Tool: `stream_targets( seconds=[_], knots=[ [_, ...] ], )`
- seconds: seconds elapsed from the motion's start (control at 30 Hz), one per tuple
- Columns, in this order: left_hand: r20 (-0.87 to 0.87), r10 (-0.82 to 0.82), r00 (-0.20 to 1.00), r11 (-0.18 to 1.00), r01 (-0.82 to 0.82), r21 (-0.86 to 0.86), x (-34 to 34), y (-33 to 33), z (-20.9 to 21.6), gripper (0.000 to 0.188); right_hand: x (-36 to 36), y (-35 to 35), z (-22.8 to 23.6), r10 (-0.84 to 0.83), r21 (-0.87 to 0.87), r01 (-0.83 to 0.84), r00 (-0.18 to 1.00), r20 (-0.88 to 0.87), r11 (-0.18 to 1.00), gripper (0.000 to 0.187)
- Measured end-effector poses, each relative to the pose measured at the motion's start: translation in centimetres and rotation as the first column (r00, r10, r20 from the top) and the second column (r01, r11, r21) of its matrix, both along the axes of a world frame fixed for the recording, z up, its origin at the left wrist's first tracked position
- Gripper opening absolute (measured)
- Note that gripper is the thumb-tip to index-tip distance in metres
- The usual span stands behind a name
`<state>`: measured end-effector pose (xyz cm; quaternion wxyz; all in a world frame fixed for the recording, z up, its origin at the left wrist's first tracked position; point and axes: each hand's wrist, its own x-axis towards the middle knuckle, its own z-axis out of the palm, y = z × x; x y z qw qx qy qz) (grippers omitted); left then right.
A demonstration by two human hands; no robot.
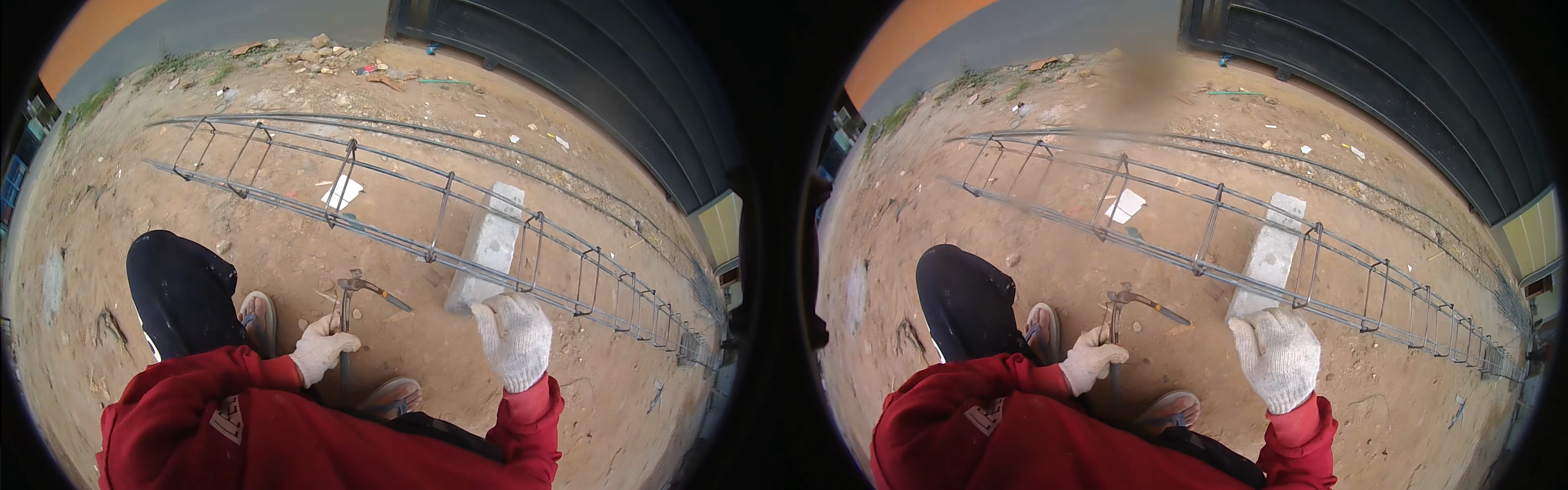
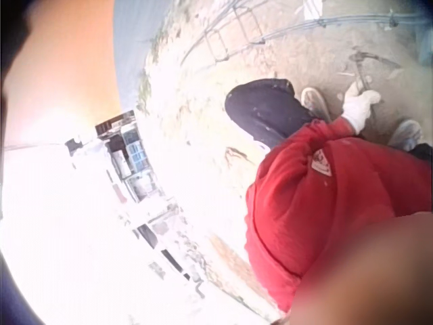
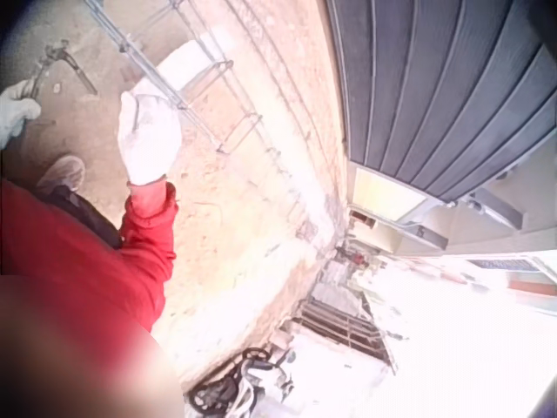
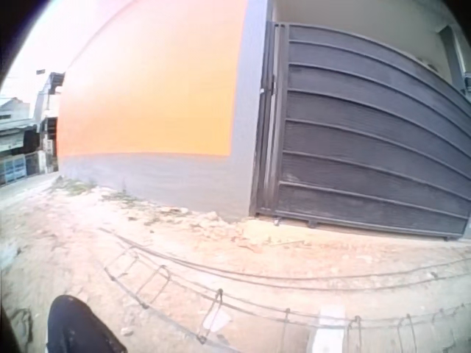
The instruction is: The person assembles a rebar cage by tying intersecting steel bars with wire. They use pliers to twist and secure the wire at each joint, moving along the structure to complete multiple connections.
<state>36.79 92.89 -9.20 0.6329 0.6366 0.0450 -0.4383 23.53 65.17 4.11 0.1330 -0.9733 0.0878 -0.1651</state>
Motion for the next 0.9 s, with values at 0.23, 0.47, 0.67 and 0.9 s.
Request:
stream_targets(
  seconds=[0.23, 0.47, 0.67, 0.9],
  knots=[
    [0.312, -0.472, 0.824, 0.854, 0.516, -0.072, 0.1, -1.5, 6.1, 0.028, 0.9, 6.4, -7.1, 0.169, 0.745, -0.081, 0.985, -0.043, 0.662, 0.106],
    [0.154, -0.273, 0.950, 0.883, 0.311, -0.352, 0.4, -2.9, 6.5, 0.020, -0.5, 8.8, -7.1, 0.397, 0.845, 0.194, 0.815, -0.422, 0.499, 0.057],
    [0.412, -0.120, 0.903, 0.973, 0.190, -0.134, 0.3, -4.6, 4.5, 0.033, 2.3, 9.3, -7.0, 0.078, 0.915, 0.268, 0.949, -0.304, 0.301, 0.035],
    [-0.153, 0.177, 0.972, 0.949, -0.210, -0.236, 0.4, -4.7, 2.7, 0.032, 2.9, 9.8, -8.7, 0.048, 0.715, 0.080, 0.986, -0.157, 0.694, 0.030]
  ],
)
